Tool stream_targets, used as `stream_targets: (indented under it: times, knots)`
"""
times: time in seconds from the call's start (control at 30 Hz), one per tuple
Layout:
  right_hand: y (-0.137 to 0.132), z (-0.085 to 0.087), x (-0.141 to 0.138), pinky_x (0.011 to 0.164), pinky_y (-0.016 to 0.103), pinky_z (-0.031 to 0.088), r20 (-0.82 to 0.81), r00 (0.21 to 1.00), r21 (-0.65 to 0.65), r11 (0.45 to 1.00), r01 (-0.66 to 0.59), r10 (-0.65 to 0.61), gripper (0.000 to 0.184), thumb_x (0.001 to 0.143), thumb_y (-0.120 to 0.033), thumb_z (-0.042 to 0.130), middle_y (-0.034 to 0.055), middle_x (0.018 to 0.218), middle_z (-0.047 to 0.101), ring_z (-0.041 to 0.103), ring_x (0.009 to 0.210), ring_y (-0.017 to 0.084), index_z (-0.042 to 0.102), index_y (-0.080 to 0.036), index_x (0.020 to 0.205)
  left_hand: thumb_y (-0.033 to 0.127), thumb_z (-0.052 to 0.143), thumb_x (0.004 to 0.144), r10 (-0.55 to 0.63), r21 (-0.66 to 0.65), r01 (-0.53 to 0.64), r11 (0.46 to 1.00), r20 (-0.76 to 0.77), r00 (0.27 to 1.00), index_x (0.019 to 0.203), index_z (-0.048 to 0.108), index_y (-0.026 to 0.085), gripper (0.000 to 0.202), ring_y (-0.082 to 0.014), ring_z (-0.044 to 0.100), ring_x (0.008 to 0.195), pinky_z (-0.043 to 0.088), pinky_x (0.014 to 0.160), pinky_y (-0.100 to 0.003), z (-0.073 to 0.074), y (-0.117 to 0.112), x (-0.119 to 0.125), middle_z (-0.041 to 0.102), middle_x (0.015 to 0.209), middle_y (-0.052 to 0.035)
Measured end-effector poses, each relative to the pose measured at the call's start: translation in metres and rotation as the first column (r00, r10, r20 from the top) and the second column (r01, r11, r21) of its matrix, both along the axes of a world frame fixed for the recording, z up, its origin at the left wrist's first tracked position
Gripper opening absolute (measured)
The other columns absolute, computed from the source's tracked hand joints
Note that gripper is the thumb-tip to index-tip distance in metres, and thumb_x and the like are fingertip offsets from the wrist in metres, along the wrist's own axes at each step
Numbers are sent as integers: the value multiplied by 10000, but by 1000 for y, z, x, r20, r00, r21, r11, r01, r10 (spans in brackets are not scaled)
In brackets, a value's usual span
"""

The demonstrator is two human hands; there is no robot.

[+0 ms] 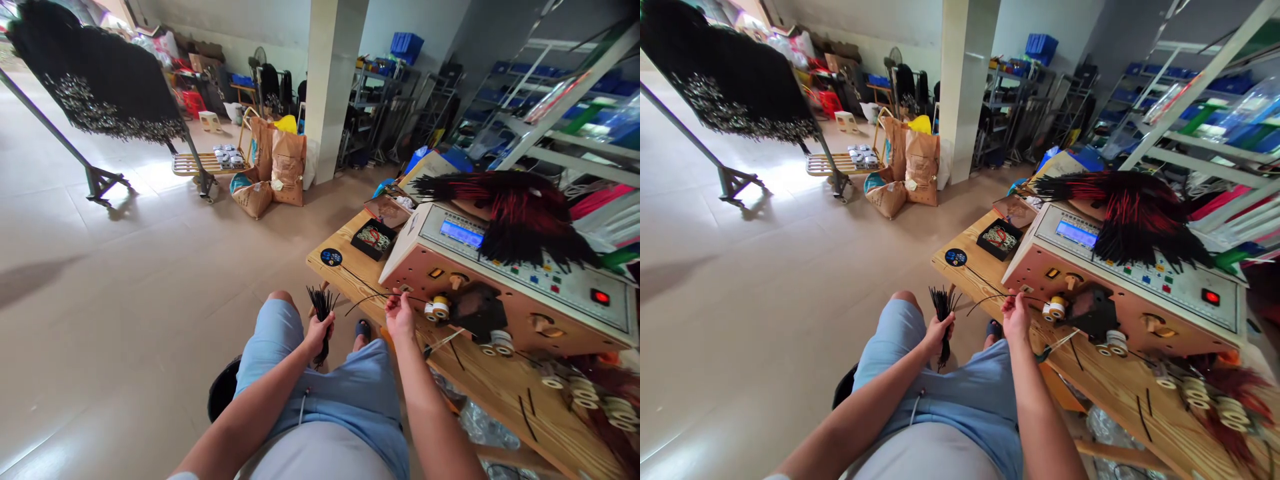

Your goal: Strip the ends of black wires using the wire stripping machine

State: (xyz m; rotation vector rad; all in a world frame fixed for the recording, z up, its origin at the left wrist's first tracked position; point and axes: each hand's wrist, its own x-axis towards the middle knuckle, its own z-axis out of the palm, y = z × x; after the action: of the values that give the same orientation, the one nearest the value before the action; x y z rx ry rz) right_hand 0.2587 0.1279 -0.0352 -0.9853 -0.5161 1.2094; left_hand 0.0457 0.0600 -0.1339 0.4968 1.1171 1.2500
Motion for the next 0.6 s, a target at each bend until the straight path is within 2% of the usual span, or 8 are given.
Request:
stream_targets:
  times: [0.1,0.2,0.27,0.33,0.4,0.5,0.53,0.6]
  knots:
    - [-11,-16,-19,462,197,406,127,991,-43,998,-44,49,521,710,-647,783,-44,638,580,494,514,88,646,-186,911,657,821,607,9,4,-9,1000,4,1000,696,515,203,554,-64,376,415,266,404,-214,-1,1,0,489,523,60]
    - [-31,-44,-40,462,207,411,275,950,-104,986,-127,151,570,716,-720,726,-28,647,589,504,513,101,648,-186,900,652,814,626,23,15,-23,1000,9,1000,706,514,204,545,-63,374,422,269,409,-213,0,2,-1,489,538,61]
    - [-47,-66,-53,474,220,419,376,890,-154,965,-214,258,589,737,-752,675,-9,658,600,515,524,114,664,-185,898,646,807,645,29,24,-29,999,9,1000,695,506,204,537,-62,376,425,276,414,-214,1,1,-1,484,539,61]
    - [-63,-87,-63,476,241,413,484,773,-234,912,-337,410,613,755,-786,610,6,636,597,516,522,135,671,-185,861,641,810,646,25,32,-25,999,6,1000,671,503,202,537,-64,380,423,279,416,-217,2,0,-2,482,532,56]
    - [-78,-105,-71,483,261,399,590,600,-318,838,-443,541,601,775,-790,556,11,591,579,511,517,156,644,-196,773,637,821,633,12,36,-12,999,-1,1000,656,522,193,536,-64,381,417,271,410,-220,4,-1,-2,505,540,43]
    - [-94,-121,-79,514,278,382,717,357,-373,762,-530,599,514,828,-706,516,18,557,563,515,535,178,546,-222,655,636,822,634,-20,39,20,999,-12,1000,671,583,170,524,-61,379,408,256,400,-226,8,-4,-2,570,582,11]
    - [-98,-123,-80,524,282,379,740,311,-375,749,-546,597,486,845,-669,504,21,558,565,519,543,184,526,-227,644,634,821,639,-32,43,33,999,-14,999,675,600,163,521,-59,378,407,254,400,-228,9,-5,-2,588,594,1]
    - [-103,-123,-81,531,289,375,748,274,-379,728,-571,605,452,867,-624,478,24,556,565,525,548,195,520,-229,652,635,815,651,-53,50,54,997,-18,998,673,619,151,522,-58,376,409,256,404,-229,12,-7,-1,609,604,-15]
